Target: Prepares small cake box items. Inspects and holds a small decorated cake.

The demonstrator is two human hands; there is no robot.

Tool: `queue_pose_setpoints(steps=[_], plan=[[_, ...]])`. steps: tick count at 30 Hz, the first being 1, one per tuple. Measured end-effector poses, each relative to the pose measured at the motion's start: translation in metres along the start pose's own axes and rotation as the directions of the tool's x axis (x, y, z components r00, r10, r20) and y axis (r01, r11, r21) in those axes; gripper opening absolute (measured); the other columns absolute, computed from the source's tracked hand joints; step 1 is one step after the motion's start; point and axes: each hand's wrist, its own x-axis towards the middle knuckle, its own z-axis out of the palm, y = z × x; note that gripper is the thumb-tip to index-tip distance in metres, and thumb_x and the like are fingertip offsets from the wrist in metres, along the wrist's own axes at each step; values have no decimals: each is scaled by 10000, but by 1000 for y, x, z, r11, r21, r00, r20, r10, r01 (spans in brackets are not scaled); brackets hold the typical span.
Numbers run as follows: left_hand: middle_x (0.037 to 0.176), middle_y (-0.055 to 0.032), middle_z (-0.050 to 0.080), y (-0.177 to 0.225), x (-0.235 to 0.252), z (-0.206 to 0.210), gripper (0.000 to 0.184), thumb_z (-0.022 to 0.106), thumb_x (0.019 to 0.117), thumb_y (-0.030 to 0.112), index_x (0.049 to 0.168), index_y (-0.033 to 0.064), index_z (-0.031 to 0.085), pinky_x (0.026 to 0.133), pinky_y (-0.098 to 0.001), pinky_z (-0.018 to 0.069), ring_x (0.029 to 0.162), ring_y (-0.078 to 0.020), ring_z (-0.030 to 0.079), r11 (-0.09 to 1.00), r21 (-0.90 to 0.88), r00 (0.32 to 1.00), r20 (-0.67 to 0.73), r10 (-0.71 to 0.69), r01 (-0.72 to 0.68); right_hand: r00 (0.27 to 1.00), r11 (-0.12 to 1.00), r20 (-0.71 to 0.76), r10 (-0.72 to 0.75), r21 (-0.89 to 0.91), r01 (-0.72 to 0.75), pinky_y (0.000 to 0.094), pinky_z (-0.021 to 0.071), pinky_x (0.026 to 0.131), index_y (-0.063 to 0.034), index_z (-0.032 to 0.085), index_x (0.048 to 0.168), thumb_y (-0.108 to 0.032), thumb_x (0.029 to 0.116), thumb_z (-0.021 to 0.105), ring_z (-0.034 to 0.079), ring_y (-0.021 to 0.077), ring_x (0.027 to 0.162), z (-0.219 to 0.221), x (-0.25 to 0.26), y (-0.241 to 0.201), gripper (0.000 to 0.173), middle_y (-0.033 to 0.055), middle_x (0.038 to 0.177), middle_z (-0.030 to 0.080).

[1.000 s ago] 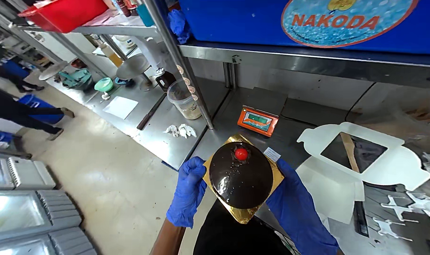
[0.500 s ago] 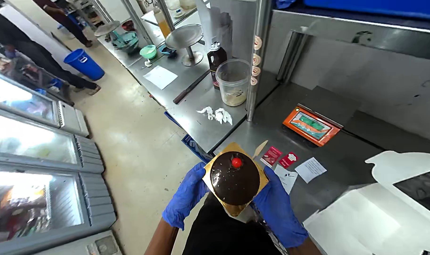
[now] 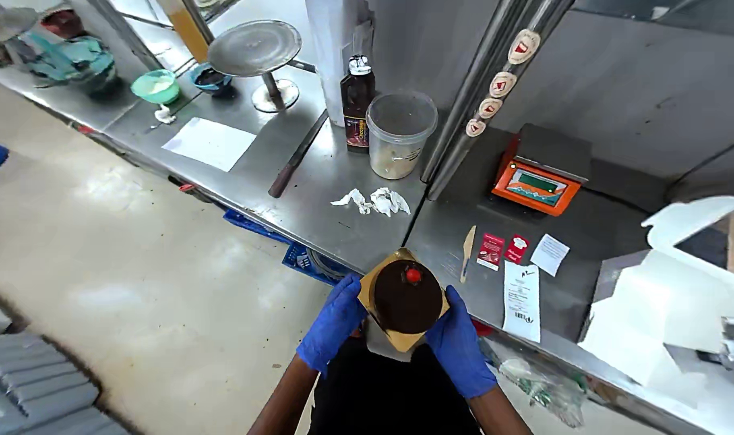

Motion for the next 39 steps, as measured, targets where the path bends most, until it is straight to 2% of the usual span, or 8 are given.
queue_pose_setpoints(steps=[7,9,13,19,26,30,35,39], plan=[[991,-69,711,-14,31,-23,186,555,1012,300,1023,120,603,869,-385,583,943,-175,695,993,-69,995,38,-93,95,984,982,-115,-136,115,149,428,592,917,-48,578,1211,-328,1119,224,698,219,1041,1,5,23,461,136,1091,709],[1000,-73,714,-18,33,-27,201,632,990,331,1010,132,616,876,-392,585,953,-184,700,987,-136,994,74,-79,88,980,977,-119,-156,129,171,423,591,924,-55,578,1206,-324,1121,223,699,212,1048,0,4,25,454,128,1092,713],[1008,-71,710,-22,36,-33,212,658,982,348,996,138,626,903,-392,577,969,-184,695,983,-162,989,131,-62,83,981,975,-122,-149,148,166,422,589,932,-50,583,1218,-350,1121,218,698,217,1062,-2,2,26,482,136,1110,713],[1049,-117,709,-24,36,-52,242,491,1051,270,1126,57,576,903,-416,589,980,-219,705,992,-36,993,11,-119,120,995,978,-76,-70,192,83,436,568,968,-44,569,1248,-393,1121,179,683,234,1106,-11,20,46,538,145,1148,703],[1009,-111,705,-20,30,-70,245,367,1090,201,1100,49,560,839,-401,605,931,-215,708,992,5,981,-153,-122,124,999,994,-3,38,106,-38,437,544,1000,-51,495,1379,-462,1110,134,650,254,1177,-5,34,61,610,157,1265,660],[974,-82,702,-23,31,-81,231,373,1084,174,1052,62,573,827,-363,597,899,-179,699,996,29,979,-186,-82,89,998,993,-18,66,96,-64,440,537,1006,-45,480,1395,-453,1114,142,640,255,1189,-3,42,66,599,161,1279,650],[827,-86,672,-47,44,-108,282,347,1102,177,1041,26,576,686,-331,588,687,-160,655,985,150,977,-208,-56,89,990,995,-102,99,36,-96,453,537,990,-43,494,1404,-459,1116,187,641,272,1176,-15,65,82,592,170,1278,652],[795,-73,654,-60,57,-111,311,339,1106,172,1012,19,593,675,-325,574,672,-153,633,985,161,960,-279,-19,66,988,996,-127,86,-8,-88,461,552,962,-44,479,1418,-465,1116,172,651,278,1155,-20,79,92,602,175,1275,652]])
